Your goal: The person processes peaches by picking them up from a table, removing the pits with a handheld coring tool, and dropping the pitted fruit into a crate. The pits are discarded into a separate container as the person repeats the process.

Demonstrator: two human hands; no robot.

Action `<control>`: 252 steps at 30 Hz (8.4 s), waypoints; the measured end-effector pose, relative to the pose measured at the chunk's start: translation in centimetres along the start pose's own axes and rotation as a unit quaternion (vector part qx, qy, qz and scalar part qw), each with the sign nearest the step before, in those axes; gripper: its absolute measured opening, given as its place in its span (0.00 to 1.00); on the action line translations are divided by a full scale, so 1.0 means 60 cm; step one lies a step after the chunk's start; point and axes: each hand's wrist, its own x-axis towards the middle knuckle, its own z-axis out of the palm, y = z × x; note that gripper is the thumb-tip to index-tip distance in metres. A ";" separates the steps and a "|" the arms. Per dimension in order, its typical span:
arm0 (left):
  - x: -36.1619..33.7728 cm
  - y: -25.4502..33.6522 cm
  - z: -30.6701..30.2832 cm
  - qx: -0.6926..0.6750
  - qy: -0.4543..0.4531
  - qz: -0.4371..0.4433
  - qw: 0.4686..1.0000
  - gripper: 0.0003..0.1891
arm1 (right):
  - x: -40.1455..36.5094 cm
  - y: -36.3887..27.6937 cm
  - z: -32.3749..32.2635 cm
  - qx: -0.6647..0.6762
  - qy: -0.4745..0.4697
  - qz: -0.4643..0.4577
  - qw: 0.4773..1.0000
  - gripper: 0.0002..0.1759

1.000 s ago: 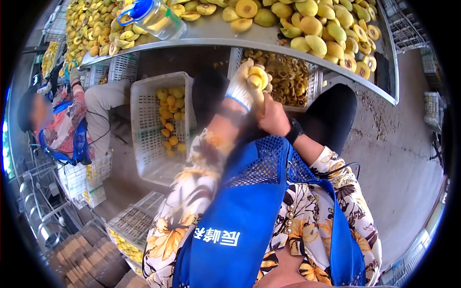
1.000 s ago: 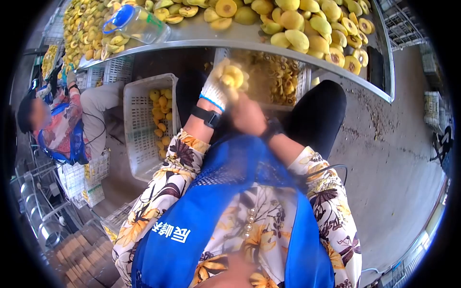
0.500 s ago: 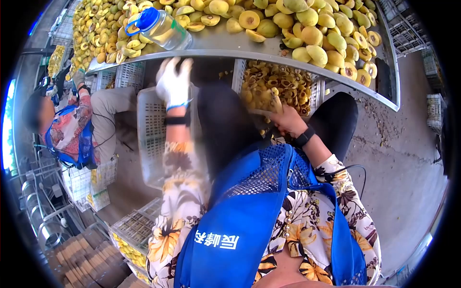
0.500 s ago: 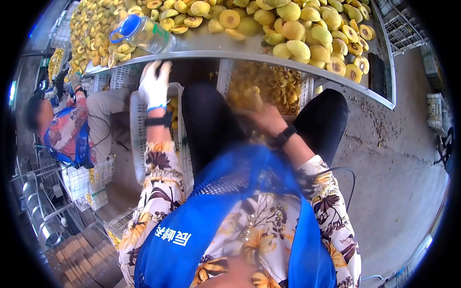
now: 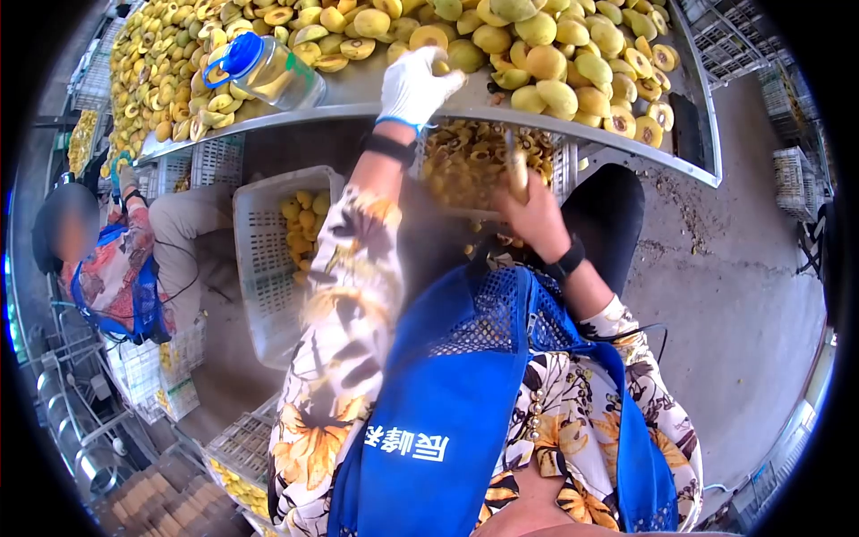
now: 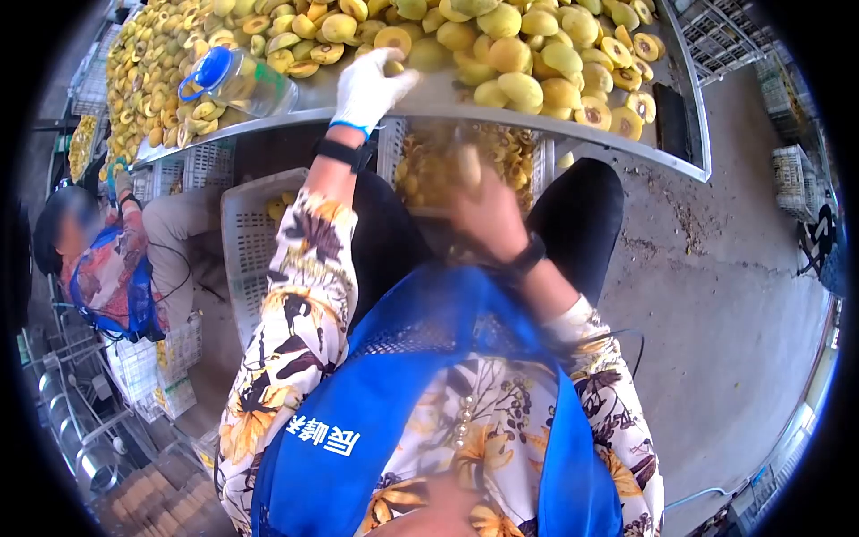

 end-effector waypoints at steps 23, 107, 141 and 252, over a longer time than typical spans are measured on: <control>-0.209 0.081 0.021 -0.701 0.035 -0.361 0.614 0.17 | -0.003 -0.038 0.006 -0.162 -0.077 -0.089 0.980 0.15; -0.182 0.092 -0.018 -0.721 -0.021 -0.297 0.626 0.18 | -0.010 -0.045 0.008 -0.091 -0.122 -0.023 0.988 0.12; -0.144 -0.132 -0.183 0.090 0.152 -0.245 0.953 0.21 | 0.021 0.009 -0.004 0.197 -0.281 0.200 0.918 0.10; -0.183 0.095 0.035 -0.615 -0.099 -0.307 0.720 0.13 | -0.014 -0.007 0.012 0.384 -0.336 0.329 0.795 0.04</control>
